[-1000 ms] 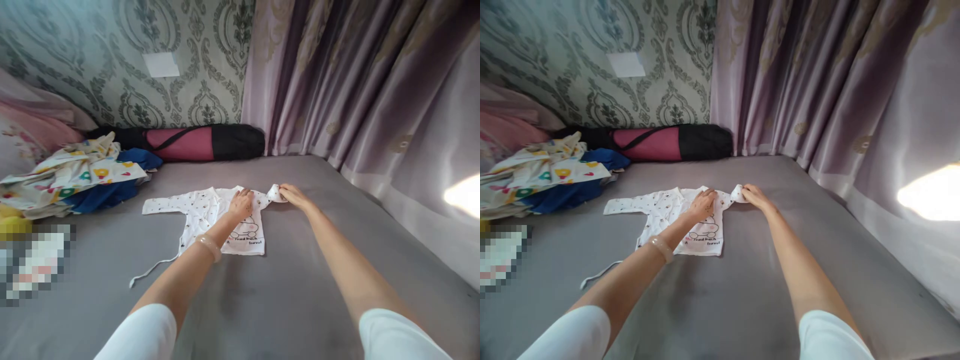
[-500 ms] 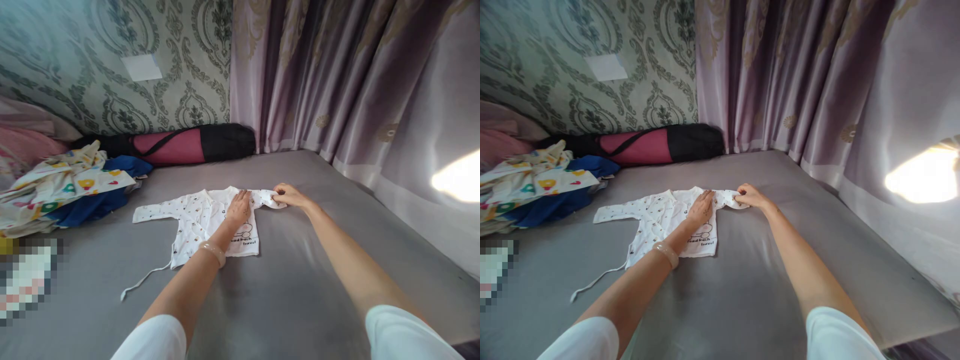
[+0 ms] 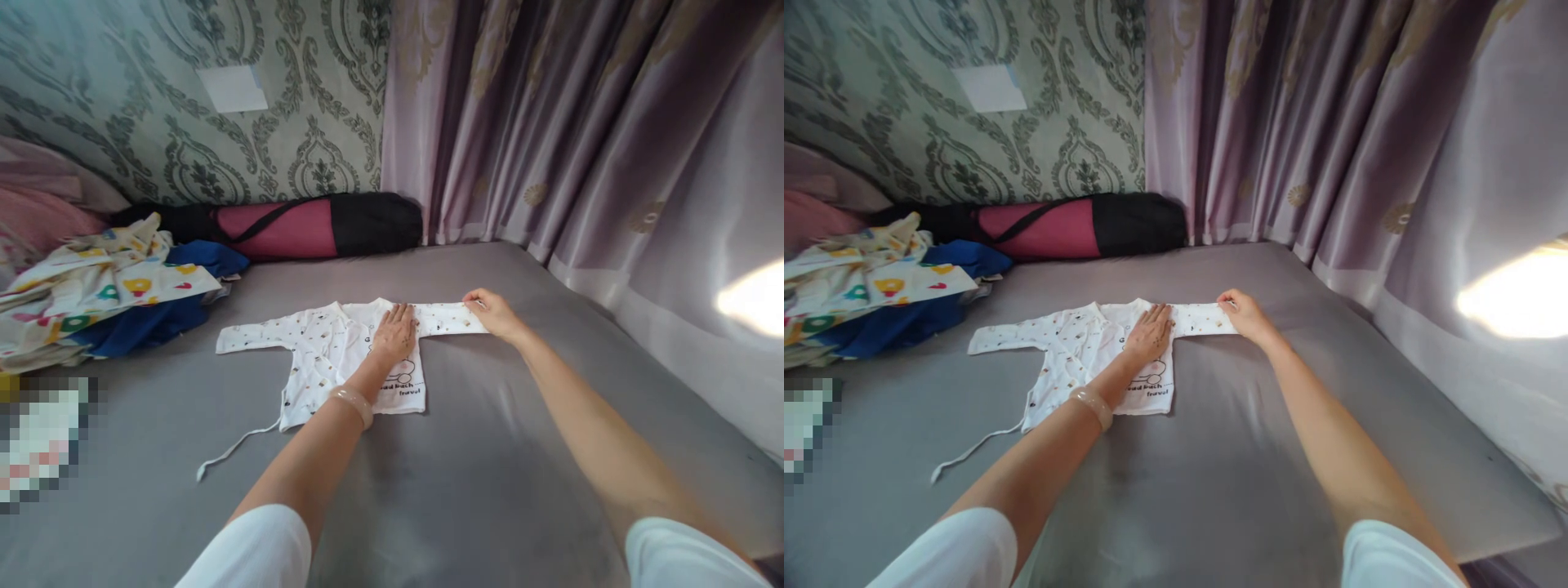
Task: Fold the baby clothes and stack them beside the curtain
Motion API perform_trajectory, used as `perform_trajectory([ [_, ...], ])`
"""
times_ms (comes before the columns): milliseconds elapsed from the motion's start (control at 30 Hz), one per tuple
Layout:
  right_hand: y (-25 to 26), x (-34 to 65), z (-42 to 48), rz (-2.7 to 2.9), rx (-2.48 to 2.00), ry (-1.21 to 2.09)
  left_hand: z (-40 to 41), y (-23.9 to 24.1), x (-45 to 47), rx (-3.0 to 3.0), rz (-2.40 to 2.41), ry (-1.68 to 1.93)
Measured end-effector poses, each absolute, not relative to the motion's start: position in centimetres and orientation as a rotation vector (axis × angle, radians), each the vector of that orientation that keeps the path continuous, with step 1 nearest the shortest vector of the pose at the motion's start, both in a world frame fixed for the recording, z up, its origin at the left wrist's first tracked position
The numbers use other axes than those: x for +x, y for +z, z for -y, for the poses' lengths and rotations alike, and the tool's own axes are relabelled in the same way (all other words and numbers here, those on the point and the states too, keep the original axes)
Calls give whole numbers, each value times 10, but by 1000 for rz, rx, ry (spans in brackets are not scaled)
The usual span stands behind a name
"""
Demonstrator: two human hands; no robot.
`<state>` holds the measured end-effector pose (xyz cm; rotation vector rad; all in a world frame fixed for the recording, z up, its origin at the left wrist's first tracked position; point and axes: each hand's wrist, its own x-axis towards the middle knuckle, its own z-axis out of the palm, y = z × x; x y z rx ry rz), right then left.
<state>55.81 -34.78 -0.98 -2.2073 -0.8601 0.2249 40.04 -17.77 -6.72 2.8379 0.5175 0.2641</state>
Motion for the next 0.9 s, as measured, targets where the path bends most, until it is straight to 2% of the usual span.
perform_trajectory([
  [333,-20,554,365,986,-2772,60,180,-67,400,2844,-523,252],
  [700,-27,550,356,805,-3073,23,181,-66,400,2869,-544,184],
  [900,-30,553,355,811,-3087,-7,181,-66,400,2888,-526,196],
])
